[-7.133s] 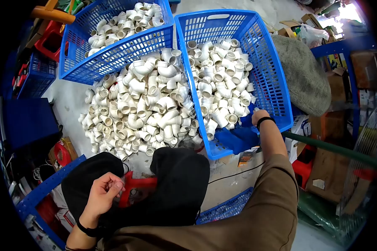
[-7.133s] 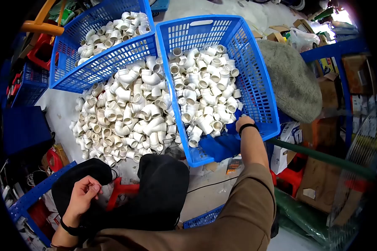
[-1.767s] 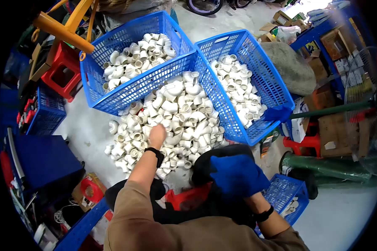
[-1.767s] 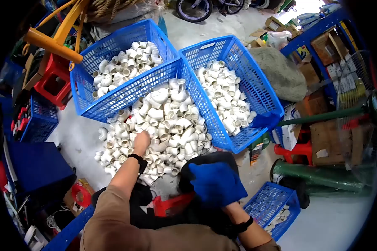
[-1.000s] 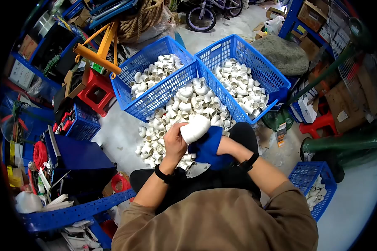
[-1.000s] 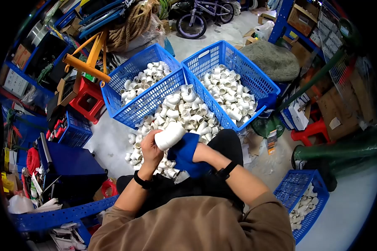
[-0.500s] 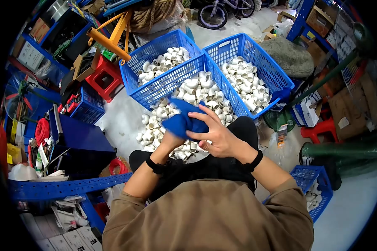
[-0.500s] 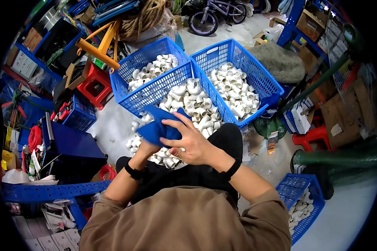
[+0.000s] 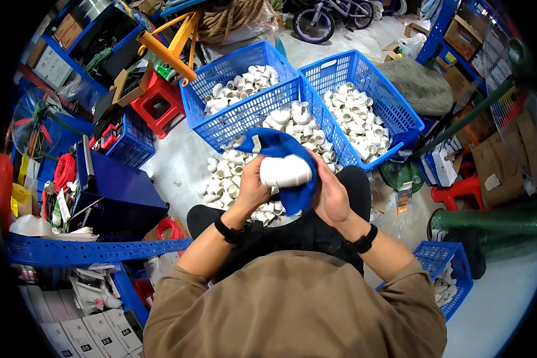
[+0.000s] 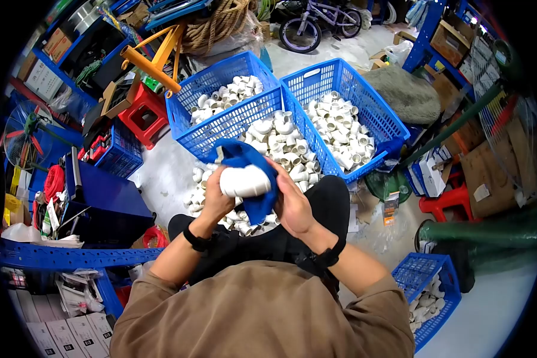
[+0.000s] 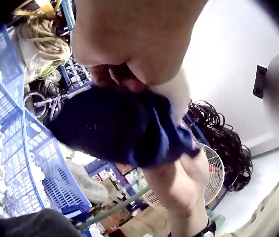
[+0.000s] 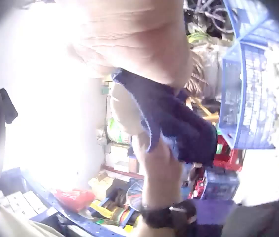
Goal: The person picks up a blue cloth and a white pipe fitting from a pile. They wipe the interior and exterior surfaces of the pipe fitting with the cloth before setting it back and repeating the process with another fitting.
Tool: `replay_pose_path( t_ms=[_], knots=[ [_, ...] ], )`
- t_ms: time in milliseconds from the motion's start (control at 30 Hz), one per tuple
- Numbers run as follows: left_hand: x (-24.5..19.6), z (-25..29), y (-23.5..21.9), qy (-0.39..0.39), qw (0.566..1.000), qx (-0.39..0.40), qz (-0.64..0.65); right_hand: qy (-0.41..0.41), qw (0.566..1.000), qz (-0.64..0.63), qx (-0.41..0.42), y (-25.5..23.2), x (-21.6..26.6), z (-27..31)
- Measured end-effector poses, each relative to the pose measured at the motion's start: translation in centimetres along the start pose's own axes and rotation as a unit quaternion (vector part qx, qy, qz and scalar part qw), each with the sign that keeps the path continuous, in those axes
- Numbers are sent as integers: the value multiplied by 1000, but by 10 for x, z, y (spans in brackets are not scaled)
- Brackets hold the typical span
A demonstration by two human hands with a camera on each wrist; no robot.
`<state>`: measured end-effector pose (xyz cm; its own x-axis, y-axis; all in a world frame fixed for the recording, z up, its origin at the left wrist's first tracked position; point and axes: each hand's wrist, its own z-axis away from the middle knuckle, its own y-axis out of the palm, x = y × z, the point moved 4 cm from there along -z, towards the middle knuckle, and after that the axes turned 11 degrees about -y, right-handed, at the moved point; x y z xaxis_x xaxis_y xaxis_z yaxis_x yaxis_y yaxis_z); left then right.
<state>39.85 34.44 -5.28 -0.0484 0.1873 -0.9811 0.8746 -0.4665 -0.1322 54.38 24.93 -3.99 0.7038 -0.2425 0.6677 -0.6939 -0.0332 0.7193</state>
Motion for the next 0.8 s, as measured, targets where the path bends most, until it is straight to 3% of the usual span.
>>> replay_pose_path(
  t_ms=[33,67,100,133,167,200,233,267,300,333,367,400,433,467,500,533,567,600,667,700,733,800],
  knots=[
    [4,-1,2,-30,994,-28,106,-18,998,-60,-5,9,2,3],
    [16,-1,-1,-13,996,-34,79,-46,995,-91,8,15,2,5],
    [4,3,8,4,997,-66,31,-41,998,-13,-44,13,-4,10],
    [-2,4,11,9,997,-74,0,-121,973,195,-18,10,-3,12],
    [-6,5,13,13,996,-81,-31,-195,899,393,8,8,-1,14],
    [-8,4,18,-11,993,-97,-67,-311,763,565,43,20,15,14],
    [-9,2,21,-33,988,-111,-101,-319,752,573,67,19,14,16],
    [17,-2,21,-118,988,-59,-76,-321,670,653,148,15,10,15],
    [-3,4,21,-57,983,-20,-171,-315,575,720,227,11,5,13],
    [25,11,21,101,945,-39,-308,-374,510,742,221,21,14,12],
    [57,21,25,256,864,-56,-431,-394,475,752,233,26,20,10],
    [23,23,21,84,943,52,-318,-377,513,737,227,31,26,4],
    [13,13,10,92,940,90,-315,-360,550,721,220,35,30,-2],
    [3,8,2,8,948,125,-292,-316,602,707,194,33,34,-6],
    [-9,5,-2,-75,948,158,-267,-292,617,711,172,26,35,-10],
    [-40,0,-1,98,954,131,-252,-256,647,700,161,19,29,-11],
    [-46,-2,-2,124,951,127,-254,-218,675,688,152,11,22,-12],
    [-46,-3,-3,130,952,135,-240,-218,675,688,155,6,16,-12],
    [-43,-3,-7,126,970,126,-167,-308,744,579,128,0,14,-12],
    [-35,1,-6,113,982,108,-105,-239,834,493,67,-2,8,-10],
    [-19,5,-4,78,994,69,-40,-203,895,396,26,-7,-1,-13],
    [-2,7,1,72,997,-29,16,-133,963,233,-24,-7,-17,-19]
  ],
)
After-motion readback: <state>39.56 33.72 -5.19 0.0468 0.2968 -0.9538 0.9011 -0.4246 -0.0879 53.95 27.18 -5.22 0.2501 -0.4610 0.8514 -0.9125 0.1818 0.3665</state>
